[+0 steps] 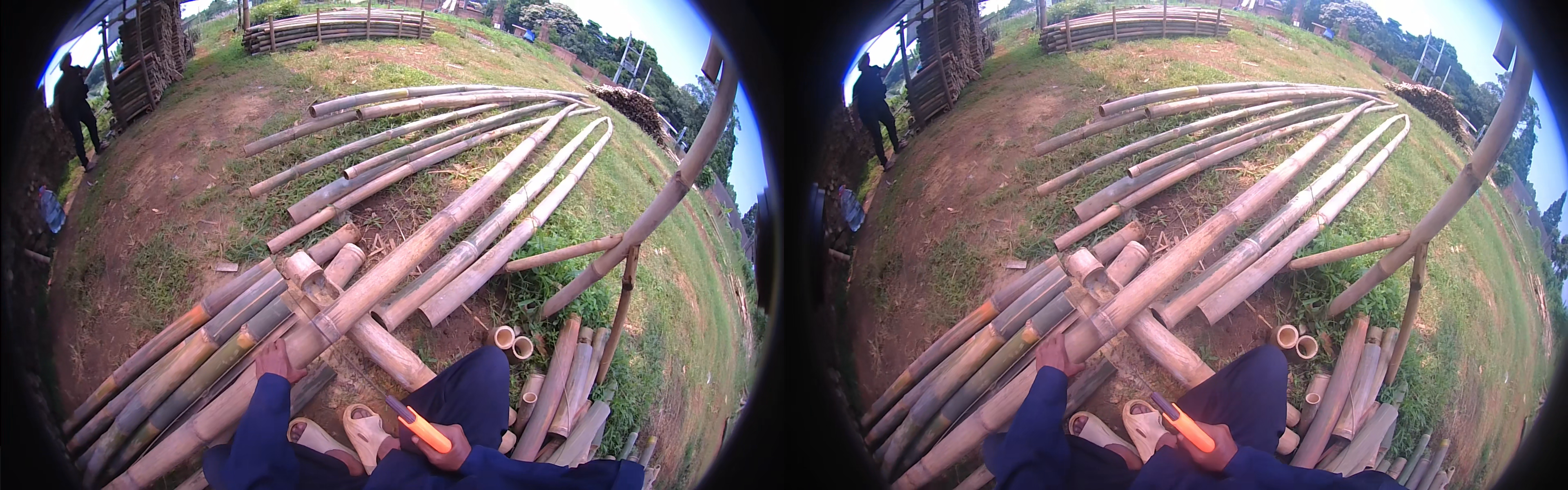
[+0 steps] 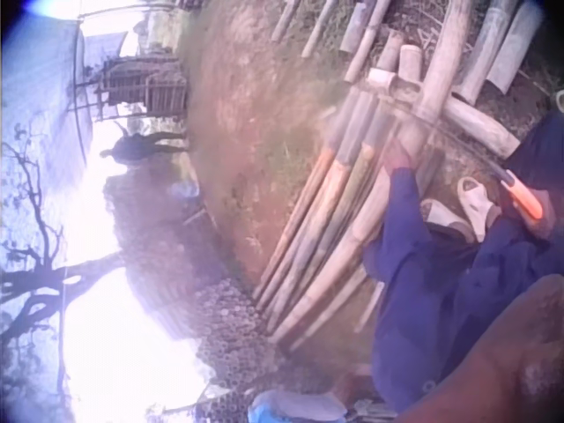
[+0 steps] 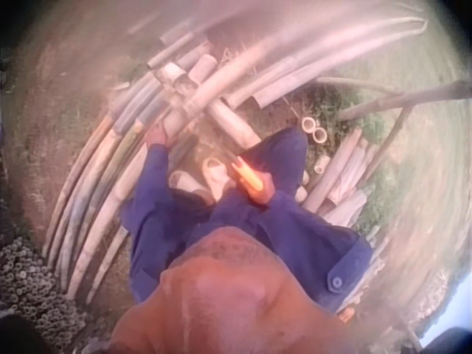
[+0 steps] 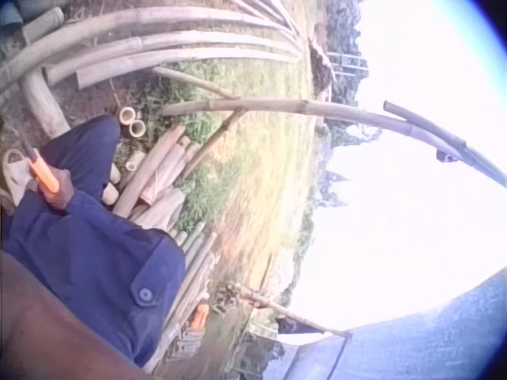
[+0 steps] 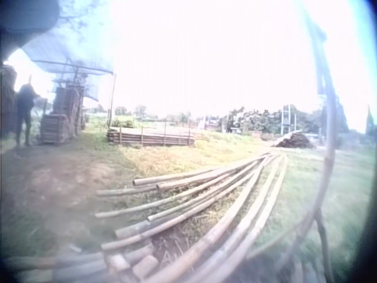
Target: The person sits on the ground and uses a hand saw to cut bamboo poles into shorter sections. They position each pole on a makeshift support, saw through it, and then move the cut pieces aside.
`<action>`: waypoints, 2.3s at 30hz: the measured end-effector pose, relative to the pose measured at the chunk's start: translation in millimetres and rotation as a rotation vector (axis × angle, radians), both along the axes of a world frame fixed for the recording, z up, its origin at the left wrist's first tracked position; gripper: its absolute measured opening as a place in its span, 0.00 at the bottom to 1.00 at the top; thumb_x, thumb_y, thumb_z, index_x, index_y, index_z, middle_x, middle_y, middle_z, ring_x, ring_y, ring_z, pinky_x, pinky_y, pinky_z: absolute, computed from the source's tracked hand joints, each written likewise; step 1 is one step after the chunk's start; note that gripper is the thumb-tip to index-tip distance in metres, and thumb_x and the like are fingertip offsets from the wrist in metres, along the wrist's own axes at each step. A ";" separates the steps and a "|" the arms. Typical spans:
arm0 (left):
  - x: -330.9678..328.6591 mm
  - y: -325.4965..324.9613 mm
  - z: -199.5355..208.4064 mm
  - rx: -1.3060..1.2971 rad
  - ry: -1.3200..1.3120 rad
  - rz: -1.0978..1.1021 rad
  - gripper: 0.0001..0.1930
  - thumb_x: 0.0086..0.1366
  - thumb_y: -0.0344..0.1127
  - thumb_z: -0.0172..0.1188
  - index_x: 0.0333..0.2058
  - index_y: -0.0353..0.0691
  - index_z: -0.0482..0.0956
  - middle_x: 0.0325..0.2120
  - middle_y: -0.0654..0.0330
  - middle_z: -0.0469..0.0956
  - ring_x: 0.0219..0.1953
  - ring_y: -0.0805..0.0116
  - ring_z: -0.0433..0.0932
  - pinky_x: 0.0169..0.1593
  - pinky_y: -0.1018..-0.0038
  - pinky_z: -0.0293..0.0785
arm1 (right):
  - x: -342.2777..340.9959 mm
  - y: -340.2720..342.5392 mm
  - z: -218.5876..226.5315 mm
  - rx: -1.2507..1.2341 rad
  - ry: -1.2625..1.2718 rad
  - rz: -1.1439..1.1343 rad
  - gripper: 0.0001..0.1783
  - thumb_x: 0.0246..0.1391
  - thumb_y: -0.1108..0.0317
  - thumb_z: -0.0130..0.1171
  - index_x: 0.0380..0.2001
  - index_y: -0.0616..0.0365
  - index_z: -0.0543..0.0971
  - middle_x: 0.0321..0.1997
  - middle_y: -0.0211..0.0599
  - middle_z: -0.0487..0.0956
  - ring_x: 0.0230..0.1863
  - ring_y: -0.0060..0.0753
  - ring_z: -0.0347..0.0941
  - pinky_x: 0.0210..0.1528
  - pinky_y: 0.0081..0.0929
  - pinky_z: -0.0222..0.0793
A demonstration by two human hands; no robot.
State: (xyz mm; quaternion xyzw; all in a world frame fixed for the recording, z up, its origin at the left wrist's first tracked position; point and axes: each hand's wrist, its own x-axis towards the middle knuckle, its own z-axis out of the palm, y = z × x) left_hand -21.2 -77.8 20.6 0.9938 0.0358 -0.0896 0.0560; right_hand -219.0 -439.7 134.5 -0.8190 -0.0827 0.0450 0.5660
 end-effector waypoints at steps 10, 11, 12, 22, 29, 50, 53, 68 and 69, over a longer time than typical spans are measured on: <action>-7.9 0.1 -8.2 0.011 -0.028 0.011 0.49 0.39 0.61 0.80 0.56 0.40 0.71 0.52 0.47 0.80 0.56 0.49 0.80 0.59 0.51 0.75 | 77.2 56.9 -35.0 -0.019 0.059 0.076 0.11 0.61 0.64 0.67 0.41 0.59 0.84 0.29 0.53 0.83 0.33 0.57 0.83 0.34 0.44 0.75; -13.5 10.0 -7.1 0.049 -0.060 0.011 0.49 0.39 0.61 0.80 0.57 0.40 0.71 0.51 0.47 0.80 0.56 0.49 0.80 0.59 0.51 0.75 | 49.1 42.7 -29.1 0.018 0.074 0.087 0.11 0.60 0.64 0.68 0.42 0.59 0.84 0.30 0.52 0.83 0.34 0.56 0.84 0.36 0.43 0.77; -15.4 16.3 -2.5 0.036 -0.036 0.026 0.49 0.39 0.60 0.80 0.57 0.41 0.70 0.51 0.47 0.80 0.55 0.48 0.80 0.59 0.51 0.75 | 23.2 20.9 -28.8 -0.028 0.038 0.132 0.15 0.59 0.65 0.70 0.48 0.56 0.85 0.35 0.49 0.86 0.38 0.54 0.85 0.41 0.39 0.80; 7.4 0.2 -0.6 -0.055 0.079 0.031 0.51 0.41 0.59 0.79 0.60 0.40 0.69 0.51 0.45 0.81 0.54 0.45 0.82 0.59 0.53 0.75 | 104.1 60.6 -60.7 -0.119 -0.001 0.088 0.11 0.57 0.68 0.69 0.41 0.61 0.83 0.31 0.55 0.83 0.33 0.58 0.83 0.36 0.40 0.77; -1.5 4.5 6.6 -0.032 0.056 0.001 0.47 0.40 0.59 0.79 0.56 0.39 0.72 0.51 0.46 0.81 0.55 0.48 0.81 0.59 0.53 0.75 | 4.6 0.4 -6.1 -0.104 0.115 0.090 0.14 0.60 0.68 0.68 0.49 0.57 0.85 0.36 0.45 0.87 0.38 0.44 0.88 0.43 0.34 0.82; 1.6 12.7 4.8 -0.115 0.057 0.022 0.45 0.41 0.56 0.77 0.56 0.39 0.73 0.42 0.42 0.84 0.47 0.41 0.84 0.53 0.51 0.78 | 32.9 10.6 -19.9 -0.046 0.008 0.064 0.14 0.59 0.75 0.67 0.49 0.66 0.84 0.32 0.47 0.86 0.32 0.36 0.87 0.37 0.29 0.78; 9.7 7.5 13.2 -0.127 0.064 -0.008 0.44 0.41 0.57 0.77 0.54 0.39 0.74 0.41 0.43 0.85 0.46 0.41 0.84 0.53 0.51 0.78 | 93.1 60.7 -43.1 -0.016 0.038 0.070 0.08 0.61 0.75 0.67 0.41 0.67 0.83 0.27 0.37 0.82 0.26 0.24 0.75 0.32 0.26 0.72; 17.6 28.8 10.3 -0.258 0.103 0.006 0.48 0.40 0.58 0.75 0.58 0.36 0.76 0.46 0.39 0.84 0.51 0.40 0.82 0.57 0.52 0.77 | 68.2 40.1 -26.8 -0.090 -0.129 0.205 0.07 0.61 0.72 0.67 0.37 0.66 0.81 0.22 0.32 0.79 0.21 0.22 0.73 0.27 0.27 0.68; 10.0 36.7 6.8 -0.248 0.108 -0.002 0.48 0.40 0.59 0.75 0.58 0.36 0.75 0.46 0.40 0.84 0.50 0.41 0.83 0.57 0.53 0.78 | 63.2 32.7 -26.3 -0.066 0.026 0.175 0.07 0.60 0.74 0.67 0.39 0.66 0.82 0.24 0.37 0.80 0.23 0.26 0.76 0.30 0.27 0.71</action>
